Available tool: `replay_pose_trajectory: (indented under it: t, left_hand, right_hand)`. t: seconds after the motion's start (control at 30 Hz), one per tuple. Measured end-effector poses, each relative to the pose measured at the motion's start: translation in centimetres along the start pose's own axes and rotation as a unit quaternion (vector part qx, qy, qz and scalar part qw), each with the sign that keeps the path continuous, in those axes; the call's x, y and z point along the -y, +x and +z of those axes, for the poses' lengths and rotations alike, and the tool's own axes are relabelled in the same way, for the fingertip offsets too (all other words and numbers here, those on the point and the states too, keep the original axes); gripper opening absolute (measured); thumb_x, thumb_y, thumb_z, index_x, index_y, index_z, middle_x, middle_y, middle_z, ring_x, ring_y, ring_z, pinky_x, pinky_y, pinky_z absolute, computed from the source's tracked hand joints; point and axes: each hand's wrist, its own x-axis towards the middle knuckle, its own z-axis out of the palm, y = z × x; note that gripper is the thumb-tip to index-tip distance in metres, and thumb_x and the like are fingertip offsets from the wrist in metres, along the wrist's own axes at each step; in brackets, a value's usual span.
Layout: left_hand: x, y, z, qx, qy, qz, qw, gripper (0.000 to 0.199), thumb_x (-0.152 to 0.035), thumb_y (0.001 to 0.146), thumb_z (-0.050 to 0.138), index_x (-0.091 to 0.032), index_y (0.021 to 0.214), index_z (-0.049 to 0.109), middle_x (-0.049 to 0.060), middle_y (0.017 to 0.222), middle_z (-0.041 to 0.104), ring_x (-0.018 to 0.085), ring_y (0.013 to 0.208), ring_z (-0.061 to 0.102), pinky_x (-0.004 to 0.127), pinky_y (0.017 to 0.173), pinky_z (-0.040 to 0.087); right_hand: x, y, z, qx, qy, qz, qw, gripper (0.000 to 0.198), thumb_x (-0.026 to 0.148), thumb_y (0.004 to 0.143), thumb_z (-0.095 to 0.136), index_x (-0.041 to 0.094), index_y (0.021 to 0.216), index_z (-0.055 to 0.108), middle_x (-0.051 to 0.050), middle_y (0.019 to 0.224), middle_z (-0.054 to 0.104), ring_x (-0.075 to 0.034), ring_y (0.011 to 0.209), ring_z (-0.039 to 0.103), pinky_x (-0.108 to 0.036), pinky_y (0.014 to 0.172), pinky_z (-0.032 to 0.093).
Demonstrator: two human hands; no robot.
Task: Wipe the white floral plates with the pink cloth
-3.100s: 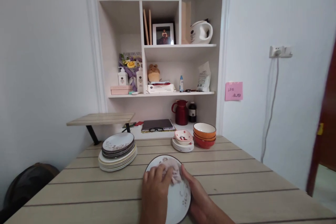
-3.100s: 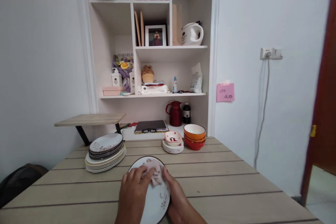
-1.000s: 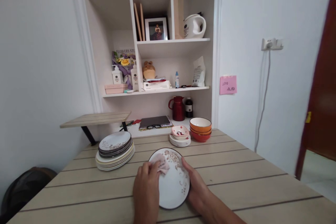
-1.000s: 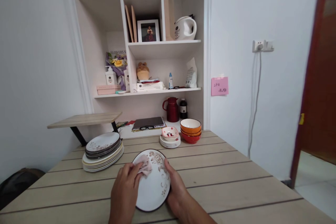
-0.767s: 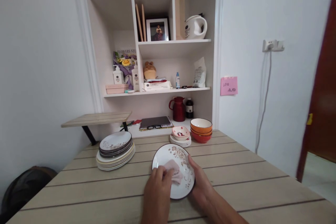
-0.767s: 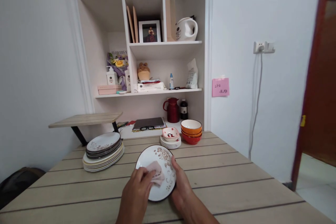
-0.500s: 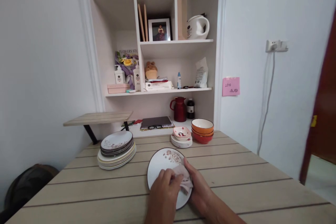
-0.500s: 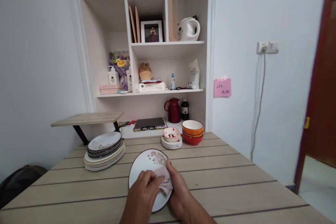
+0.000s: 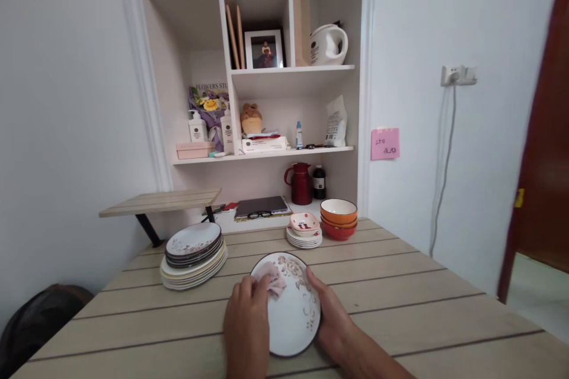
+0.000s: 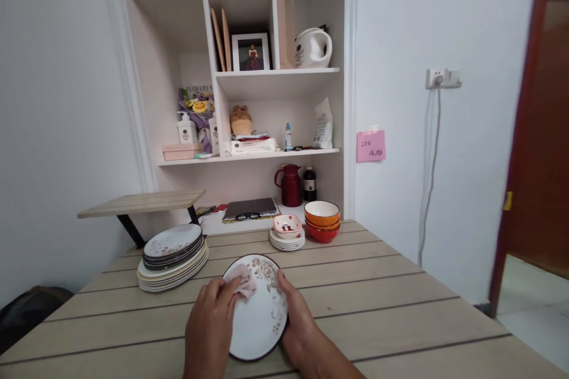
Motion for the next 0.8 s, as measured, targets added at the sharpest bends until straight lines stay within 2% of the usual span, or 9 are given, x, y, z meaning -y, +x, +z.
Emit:
replay_pose_trajectory:
  t: [0.2, 0.37, 0.57, 0.8]
  left_hand:
    - [-2.0, -0.5, -0.1, 0.048, -0.088, 0.087, 0.991, 0.037, -0.008, 0.081, 0.056, -0.032, 0.108, 0.065, -0.001, 0.093, 0.062, 0.015, 0.087, 0.058, 0.024, 0.074, 0.048]
    - [-3.0, -0.5, -0.3, 0.025, -0.141, 0.154, 0.978, 0.036, -0.009, 0.079, 0.059, -0.03, 0.107, 0.065, 0.001, 0.09, 0.061, 0.015, 0.082, 0.058, 0.024, 0.07, 0.05]
    - [-2.6, -0.5, -0.1, -0.018, -0.127, 0.155, 0.98, 0.037, -0.008, 0.076, 0.063, -0.032, 0.104, 0.066, 0.0, 0.089, 0.06, 0.015, 0.079, 0.056, 0.026, 0.069, 0.047]
    - [-1.3, -0.2, -0.1, -0.078, -0.067, 0.121, 0.987, 0.041, -0.009, 0.077, 0.065, -0.037, 0.106, 0.065, -0.001, 0.096, 0.062, 0.016, 0.088, 0.057, 0.032, 0.079, 0.04]
  right_hand:
    - [1.4, 0.0, -0.2, -0.008, 0.027, -0.046, 0.999, 0.049, 0.048, 0.084, 0.054, 0.009, 0.114, 0.062, -0.014, 0.095, 0.074, -0.027, 0.092, 0.068, -0.043, 0.091, 0.046]
    - [1.4, -0.5, 0.4, 0.02, 0.022, -0.025, 0.999, 0.052, 0.051, 0.084, 0.054, 0.006, 0.107, 0.065, -0.016, 0.092, 0.074, -0.026, 0.09, 0.068, -0.04, 0.09, 0.047]
    - [0.5, -1.0, 1.3, 0.033, -0.003, 0.028, 0.999, 0.054, 0.051, 0.082, 0.056, 0.004, 0.108, 0.064, -0.015, 0.089, 0.074, -0.026, 0.088, 0.068, -0.038, 0.09, 0.046]
    - [0.0, -0.9, 1.3, 0.047, -0.021, 0.017, 0.999, 0.051, 0.048, 0.083, 0.056, 0.006, 0.112, 0.063, -0.014, 0.09, 0.075, -0.026, 0.089, 0.068, -0.039, 0.092, 0.045]
